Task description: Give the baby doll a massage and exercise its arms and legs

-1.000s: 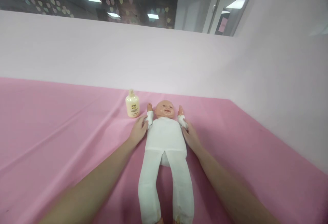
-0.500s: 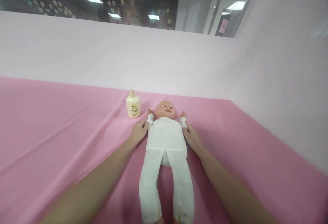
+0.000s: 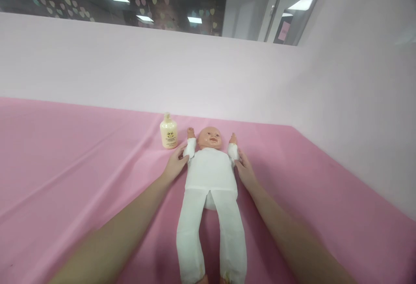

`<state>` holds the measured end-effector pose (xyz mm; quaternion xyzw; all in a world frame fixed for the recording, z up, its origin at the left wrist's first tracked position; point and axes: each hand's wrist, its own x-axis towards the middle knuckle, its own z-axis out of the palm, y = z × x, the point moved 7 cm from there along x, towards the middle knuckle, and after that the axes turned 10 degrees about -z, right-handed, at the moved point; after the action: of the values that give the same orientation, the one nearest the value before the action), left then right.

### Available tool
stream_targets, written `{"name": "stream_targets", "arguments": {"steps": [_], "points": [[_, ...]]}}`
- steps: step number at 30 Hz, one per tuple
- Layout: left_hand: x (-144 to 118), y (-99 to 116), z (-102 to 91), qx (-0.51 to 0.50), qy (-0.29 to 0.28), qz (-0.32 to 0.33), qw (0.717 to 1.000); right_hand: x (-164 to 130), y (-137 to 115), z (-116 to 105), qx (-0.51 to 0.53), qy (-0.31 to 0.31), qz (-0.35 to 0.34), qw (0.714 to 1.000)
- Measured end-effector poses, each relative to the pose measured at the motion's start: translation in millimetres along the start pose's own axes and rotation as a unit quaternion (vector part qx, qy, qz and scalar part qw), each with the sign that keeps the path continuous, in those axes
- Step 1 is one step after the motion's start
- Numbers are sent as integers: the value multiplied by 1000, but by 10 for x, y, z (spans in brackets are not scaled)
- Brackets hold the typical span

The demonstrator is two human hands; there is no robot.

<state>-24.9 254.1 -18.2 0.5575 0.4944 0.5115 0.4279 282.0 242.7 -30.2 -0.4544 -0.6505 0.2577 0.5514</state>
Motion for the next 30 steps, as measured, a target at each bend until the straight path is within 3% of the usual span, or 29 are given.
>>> {"name": "stream_targets", "arguments": {"steps": [5,11,17,25,30], "points": [[22,-61,12,-91,-18,-38,995,9,30,-38,140,41,58,988],[60,-115,65,-171,-61,-53,982,45,67,-67,182,41,56,981],[103,-158,10,-129,-22,-43,990,4,-110,46,152,-13,22,988],[40,-79,89,-115,-61,-56,990,-28,-299,85,72,-41,13,996],[-9,14,97,-41,-32,-8,999,-45,-326,71,-20,-35,-33,999]]}}
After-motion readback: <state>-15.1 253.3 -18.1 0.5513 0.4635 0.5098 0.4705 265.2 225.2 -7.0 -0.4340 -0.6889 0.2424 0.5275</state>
